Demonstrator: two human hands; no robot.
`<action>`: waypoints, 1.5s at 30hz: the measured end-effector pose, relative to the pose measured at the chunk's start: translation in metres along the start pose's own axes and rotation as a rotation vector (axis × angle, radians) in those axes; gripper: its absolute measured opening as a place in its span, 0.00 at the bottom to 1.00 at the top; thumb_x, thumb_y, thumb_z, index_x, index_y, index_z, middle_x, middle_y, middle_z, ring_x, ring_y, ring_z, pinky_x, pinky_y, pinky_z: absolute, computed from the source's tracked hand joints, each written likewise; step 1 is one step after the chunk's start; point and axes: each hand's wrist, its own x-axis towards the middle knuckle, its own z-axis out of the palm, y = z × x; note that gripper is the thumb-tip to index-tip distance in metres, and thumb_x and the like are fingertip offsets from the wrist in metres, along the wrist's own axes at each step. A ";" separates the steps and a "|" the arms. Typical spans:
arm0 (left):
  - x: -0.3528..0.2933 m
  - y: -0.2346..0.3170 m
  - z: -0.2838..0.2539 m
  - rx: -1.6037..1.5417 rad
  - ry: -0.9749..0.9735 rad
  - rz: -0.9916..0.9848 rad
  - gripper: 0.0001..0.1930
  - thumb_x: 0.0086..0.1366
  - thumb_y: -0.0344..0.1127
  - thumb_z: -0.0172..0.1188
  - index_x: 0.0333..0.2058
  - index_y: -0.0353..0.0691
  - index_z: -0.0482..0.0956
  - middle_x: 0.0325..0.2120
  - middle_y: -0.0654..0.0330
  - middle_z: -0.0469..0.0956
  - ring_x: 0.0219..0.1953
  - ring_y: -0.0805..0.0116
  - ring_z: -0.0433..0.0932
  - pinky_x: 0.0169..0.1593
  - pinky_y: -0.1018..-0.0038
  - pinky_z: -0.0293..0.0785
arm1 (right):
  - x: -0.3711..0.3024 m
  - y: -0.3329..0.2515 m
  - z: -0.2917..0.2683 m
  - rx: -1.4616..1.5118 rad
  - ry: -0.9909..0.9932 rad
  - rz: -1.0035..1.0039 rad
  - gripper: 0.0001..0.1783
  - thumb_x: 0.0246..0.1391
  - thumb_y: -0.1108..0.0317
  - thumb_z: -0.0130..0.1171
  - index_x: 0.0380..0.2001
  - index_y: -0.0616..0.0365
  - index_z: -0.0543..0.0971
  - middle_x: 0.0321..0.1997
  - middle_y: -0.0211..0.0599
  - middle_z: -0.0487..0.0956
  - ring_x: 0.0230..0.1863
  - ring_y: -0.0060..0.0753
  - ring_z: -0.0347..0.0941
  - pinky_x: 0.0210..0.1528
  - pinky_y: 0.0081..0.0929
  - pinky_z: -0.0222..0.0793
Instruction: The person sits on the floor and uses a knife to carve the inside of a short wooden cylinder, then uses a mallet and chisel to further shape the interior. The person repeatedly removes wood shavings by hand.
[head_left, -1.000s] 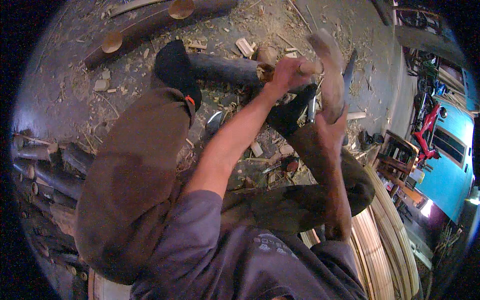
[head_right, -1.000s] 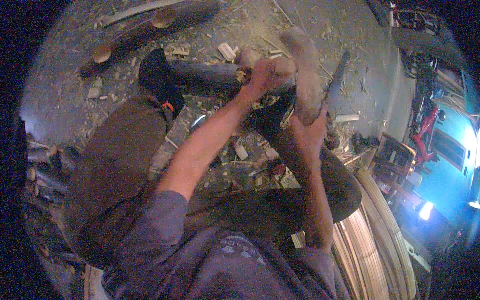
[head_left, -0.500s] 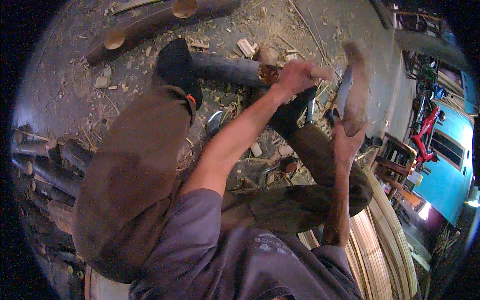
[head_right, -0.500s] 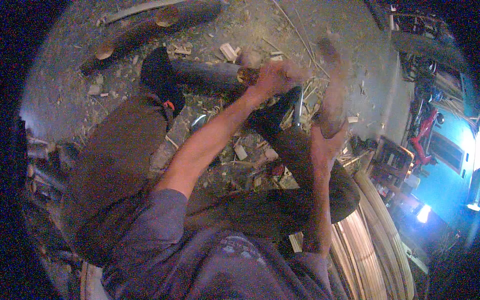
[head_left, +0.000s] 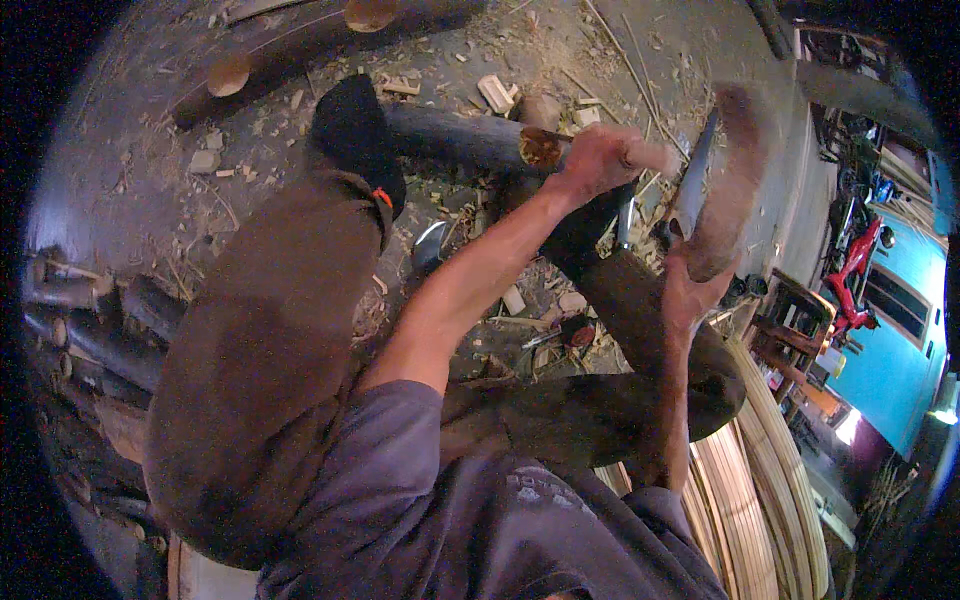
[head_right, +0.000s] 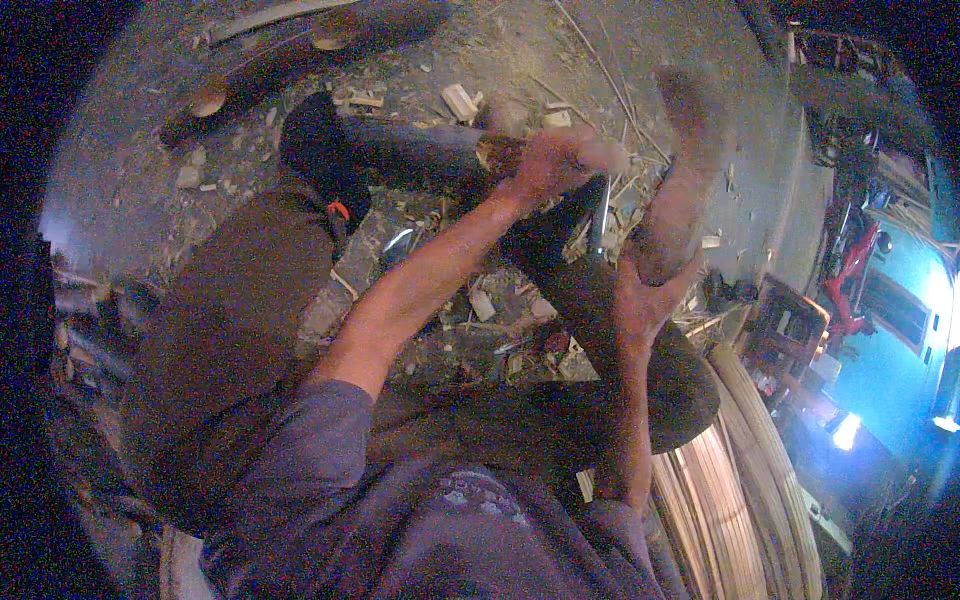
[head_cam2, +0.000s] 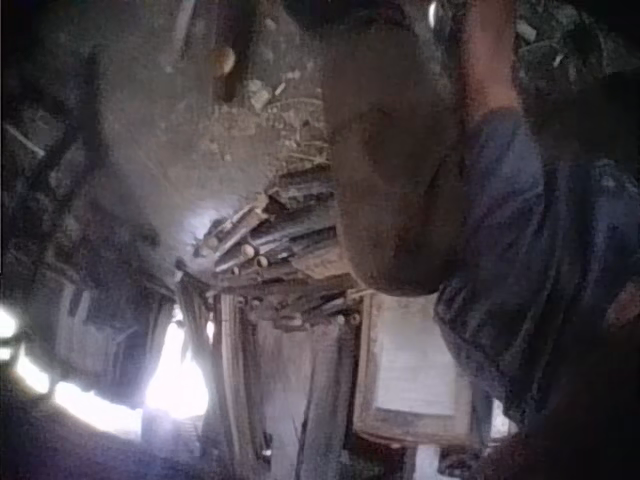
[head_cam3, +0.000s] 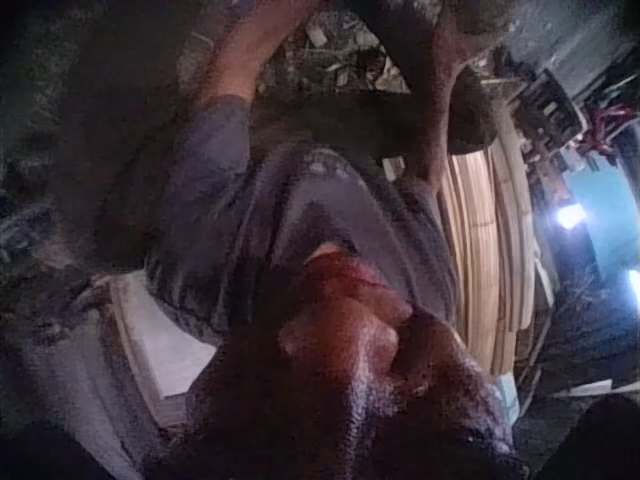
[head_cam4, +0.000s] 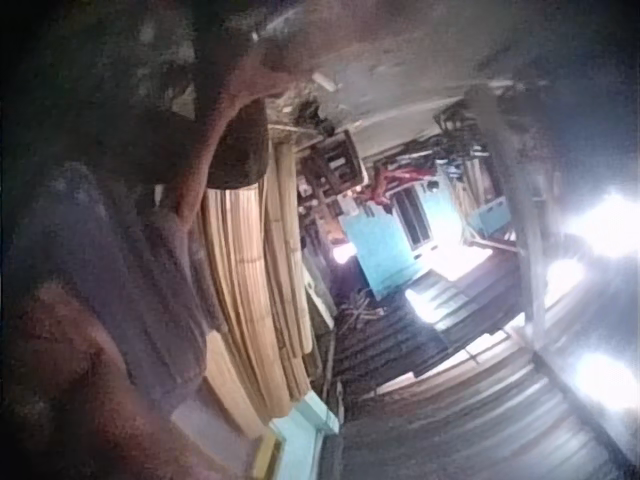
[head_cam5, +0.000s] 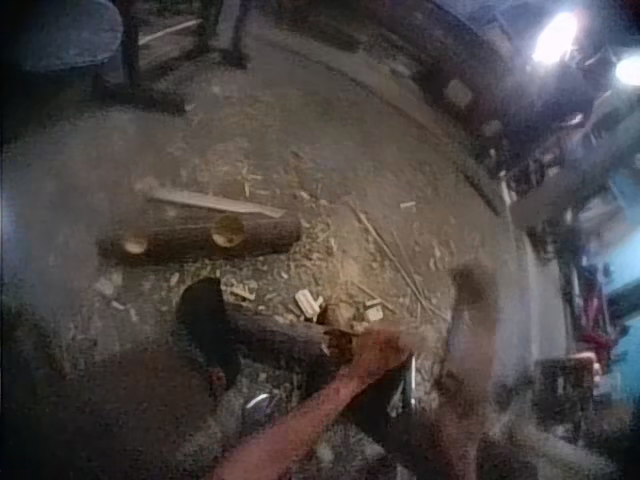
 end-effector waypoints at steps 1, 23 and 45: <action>0.006 -0.008 0.002 0.021 0.030 0.054 0.20 0.45 0.49 0.66 0.38 0.52 0.80 0.33 0.57 0.80 0.35 0.50 0.79 0.40 0.57 0.74 | -0.005 0.011 0.008 0.012 -0.038 -0.038 0.48 0.39 0.61 0.67 0.61 0.66 0.55 0.60 0.58 0.63 0.63 0.48 0.58 0.63 0.37 0.52; 0.043 -0.018 -0.092 0.804 -0.624 0.163 0.19 0.44 0.47 0.67 0.34 0.45 0.81 0.33 0.54 0.79 0.40 0.52 0.77 0.44 0.60 0.73 | 0.012 -0.027 -0.201 1.137 0.138 0.445 0.16 0.54 0.62 0.57 0.43 0.58 0.69 0.28 0.28 0.70 0.28 0.20 0.67 0.29 0.21 0.67; -0.072 -0.044 -0.117 1.203 -0.211 0.258 0.21 0.52 0.29 0.55 0.47 0.37 0.69 0.40 0.57 0.71 0.45 0.59 0.69 0.48 0.66 0.69 | 0.001 -0.023 -0.199 1.618 0.058 0.307 0.14 0.55 0.63 0.54 0.40 0.58 0.67 0.30 0.33 0.69 0.26 0.25 0.66 0.28 0.25 0.66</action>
